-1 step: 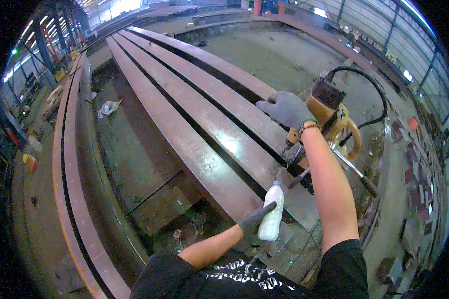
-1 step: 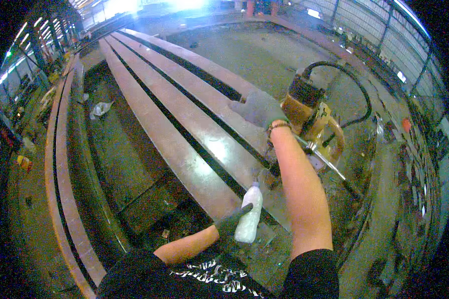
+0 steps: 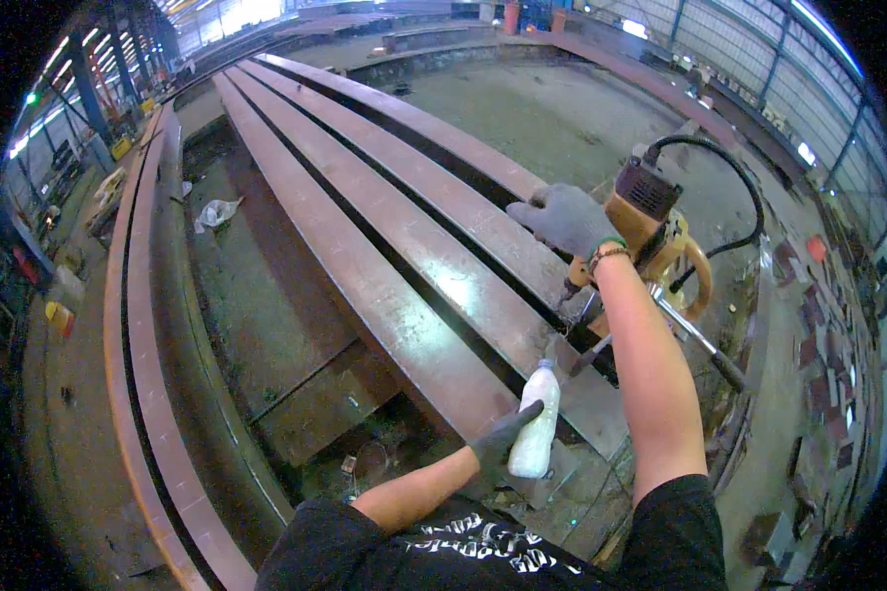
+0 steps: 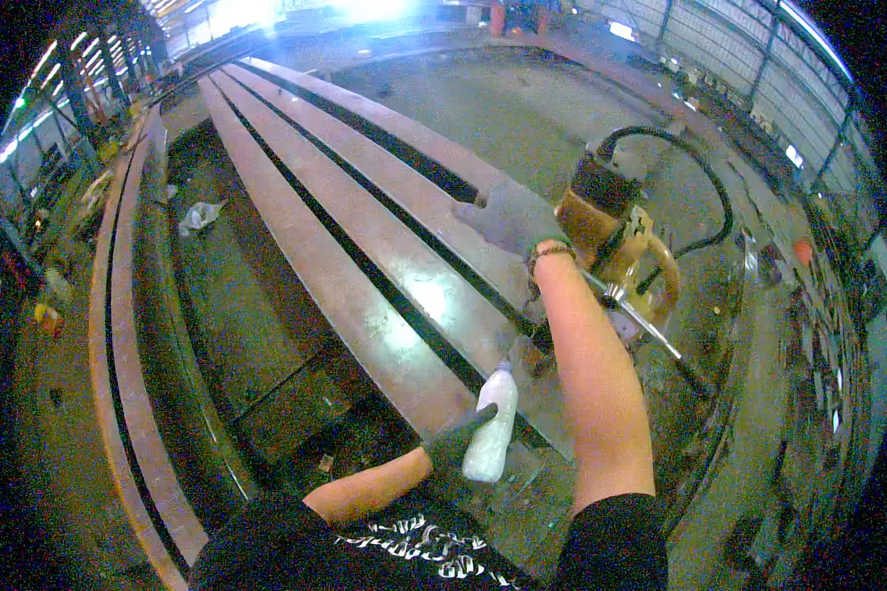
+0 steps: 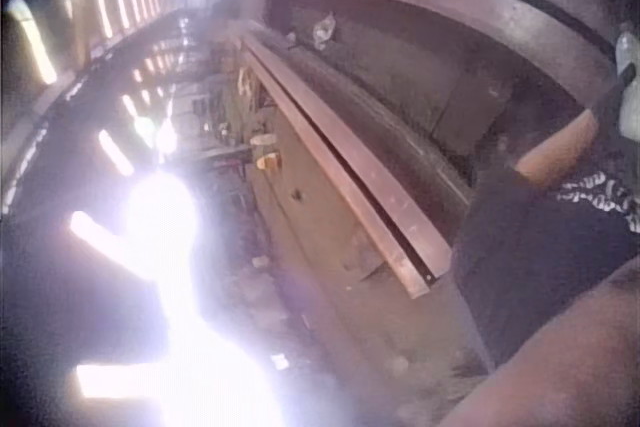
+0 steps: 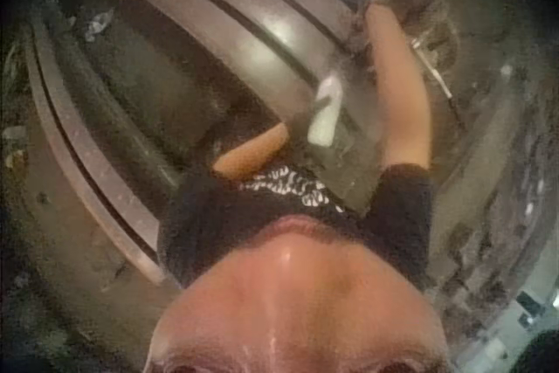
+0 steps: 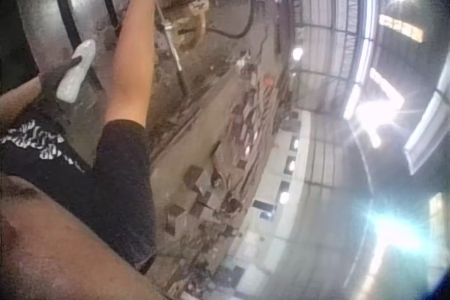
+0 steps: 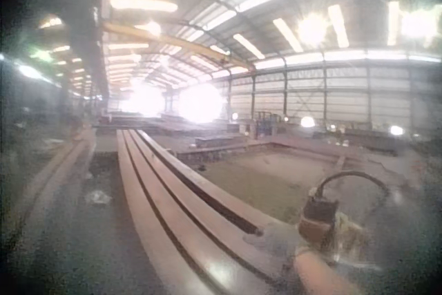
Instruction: The person uses a handheld drill to create holes in a long metal beam, applying liquid from a bottle to the drilling site. They also open a tool case to select a hex key before returning to the drilling task.
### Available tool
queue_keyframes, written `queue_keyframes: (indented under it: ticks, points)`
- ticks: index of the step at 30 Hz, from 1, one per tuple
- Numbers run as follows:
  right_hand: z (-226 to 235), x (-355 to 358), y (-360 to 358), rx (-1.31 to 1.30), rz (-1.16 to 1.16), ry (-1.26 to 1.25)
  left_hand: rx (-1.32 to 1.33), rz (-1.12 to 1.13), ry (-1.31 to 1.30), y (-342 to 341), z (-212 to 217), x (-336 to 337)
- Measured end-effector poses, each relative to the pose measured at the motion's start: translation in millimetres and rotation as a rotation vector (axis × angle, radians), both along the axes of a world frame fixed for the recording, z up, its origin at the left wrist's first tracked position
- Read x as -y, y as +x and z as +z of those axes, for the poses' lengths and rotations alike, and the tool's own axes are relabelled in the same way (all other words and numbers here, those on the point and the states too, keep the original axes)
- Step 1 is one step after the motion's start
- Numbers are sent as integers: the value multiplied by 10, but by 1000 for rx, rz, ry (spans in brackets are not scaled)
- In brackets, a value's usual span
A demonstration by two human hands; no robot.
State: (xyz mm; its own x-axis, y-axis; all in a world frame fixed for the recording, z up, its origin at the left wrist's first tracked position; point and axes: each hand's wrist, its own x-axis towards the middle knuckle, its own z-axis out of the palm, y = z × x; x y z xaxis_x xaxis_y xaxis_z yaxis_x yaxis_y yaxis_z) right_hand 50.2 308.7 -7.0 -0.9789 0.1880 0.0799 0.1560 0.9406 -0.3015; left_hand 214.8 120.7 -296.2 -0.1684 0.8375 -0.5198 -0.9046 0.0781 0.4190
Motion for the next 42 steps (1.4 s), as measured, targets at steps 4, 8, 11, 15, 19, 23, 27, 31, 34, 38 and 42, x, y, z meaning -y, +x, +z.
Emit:
queue_keyframes:
  ticks: [4,8,11,15,19,23,27,31,34,38,42]
  points:
    - [-17,-20,7,-64,3,12,41,11,76,-9,-49,35]
    - [50,-17,-19,-82,2,9,55,-34,138,-125,-23,49]
    - [46,-24,15,-78,-14,12,133,-136,35,-178,126,44]
    - [-96,-85,-10,-135,-50,34,32,-16,111,-324,-432,-158]
    - [-43,-13,-101,17,-41,-44,136,-77,77,-289,-374,-35]
    - [-131,-99,-101,20,-53,2,134,-98,18,-330,-117,32]
    - [-116,-41,-79,20,-87,31,153,-177,17,-455,-81,113]
    - [-121,-53,-85,43,-75,53,117,-200,44,-532,-119,146]
    - [-28,0,-83,77,-71,42,156,-217,56,-631,-136,166]
    - [-56,-20,-45,65,-62,29,111,-263,42,-720,-100,207]
    - [-137,-74,-35,20,-64,31,163,-279,45,-765,-93,249]
